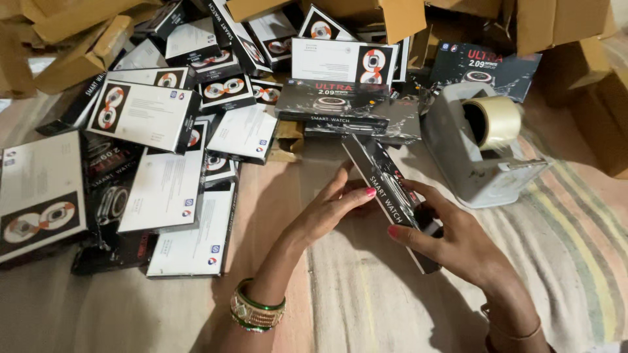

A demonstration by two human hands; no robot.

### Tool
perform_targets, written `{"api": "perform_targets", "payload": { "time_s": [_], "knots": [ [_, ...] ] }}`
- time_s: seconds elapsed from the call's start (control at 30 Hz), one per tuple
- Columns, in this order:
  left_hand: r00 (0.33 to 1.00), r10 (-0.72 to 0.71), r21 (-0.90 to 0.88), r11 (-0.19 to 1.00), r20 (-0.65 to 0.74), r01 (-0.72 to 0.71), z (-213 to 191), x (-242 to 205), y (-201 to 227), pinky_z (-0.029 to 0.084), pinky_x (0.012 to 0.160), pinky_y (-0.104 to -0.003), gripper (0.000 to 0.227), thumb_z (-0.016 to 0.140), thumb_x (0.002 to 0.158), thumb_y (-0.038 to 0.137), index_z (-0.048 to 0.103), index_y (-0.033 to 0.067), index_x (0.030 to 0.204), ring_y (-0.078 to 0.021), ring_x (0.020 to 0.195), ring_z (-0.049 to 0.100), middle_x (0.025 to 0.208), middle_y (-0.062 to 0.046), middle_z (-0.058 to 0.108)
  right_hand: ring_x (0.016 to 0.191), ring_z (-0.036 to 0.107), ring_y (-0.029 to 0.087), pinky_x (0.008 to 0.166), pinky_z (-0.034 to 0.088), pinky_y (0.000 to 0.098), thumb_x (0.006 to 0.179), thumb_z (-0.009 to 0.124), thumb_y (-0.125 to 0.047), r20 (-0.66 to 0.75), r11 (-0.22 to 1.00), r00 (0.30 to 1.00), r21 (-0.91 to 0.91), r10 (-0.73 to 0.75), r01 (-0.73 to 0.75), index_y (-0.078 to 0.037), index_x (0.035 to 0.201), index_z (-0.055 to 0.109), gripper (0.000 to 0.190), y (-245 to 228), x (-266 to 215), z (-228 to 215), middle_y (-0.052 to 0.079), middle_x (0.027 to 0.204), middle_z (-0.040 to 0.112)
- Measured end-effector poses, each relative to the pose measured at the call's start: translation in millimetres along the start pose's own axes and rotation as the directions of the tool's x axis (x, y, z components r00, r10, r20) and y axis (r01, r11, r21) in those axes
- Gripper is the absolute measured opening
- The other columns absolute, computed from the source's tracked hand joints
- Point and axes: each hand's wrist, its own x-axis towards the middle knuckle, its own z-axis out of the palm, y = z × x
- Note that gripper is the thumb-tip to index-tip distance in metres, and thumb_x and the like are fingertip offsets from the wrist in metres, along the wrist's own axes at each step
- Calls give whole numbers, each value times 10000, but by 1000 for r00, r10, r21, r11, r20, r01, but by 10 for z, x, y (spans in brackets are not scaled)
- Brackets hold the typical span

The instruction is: The person opens a smartwatch box, places the watch and accessories inside, closes the box, puts it into a cardboard shipping box, and seals the box with packing tape. The process is repeated for multiple units.

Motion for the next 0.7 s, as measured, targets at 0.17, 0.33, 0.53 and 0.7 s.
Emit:
{"api": "perform_targets", "payload": {
  "time_s": [0.17, 0.33, 0.53, 0.7],
  "knots": [
    [997, -66, -69, 995, 30, 68, 19, 51, -12, 478, 1094, -370, 824, 605, 983, 198, 115, 119, 1640, -197, 1262, 581, 1426, -136, 555, 751, 678, 225, 659, 540, 366, 720, 760, -472, -5, 997, 999, 47, -54, 54, -264, 1440, 558, 776, 159, 12, 26, 110, 924, 739],
    [992, -101, -205, 972, 71, 113, 23, 20, -31, 525, 1064, -421, 800, 604, 928, 222, 175, 120, 1596, -245, 1211, 624, 1362, -129, 573, 864, 692, 272, 753, 545, 412, 729, 736, -457, 7, 994, 997, 76, -73, 73, -281, 1453, 549, 768, 303, 86, 94, 123, 1013, 726],
    [994, -76, -293, 951, 76, 96, -7, 20, -53, 533, 1049, -442, 639, 614, 929, 274, 346, 57, 1467, -248, 1163, 646, 1272, -128, 638, 990, 662, 322, 822, 539, 456, 632, 685, -444, 123, 937, 938, 181, -325, 300, -250, 1519, 486, 929, 422, 432, 121, 180, 1211, 656],
    [996, 18, -228, 973, -91, -39, -69, 54, -159, 518, 1037, -421, 623, 687, 935, 184, 423, -26, 1458, -227, 1151, 634, 1227, -114, 638, 1156, 623, 282, 967, 507, 431, 653, 643, -398, 237, 846, 818, 255, -524, 468, -197, 1543, 424, 938, 469, 774, 158, 170, 1362, 609]
  ]
}}
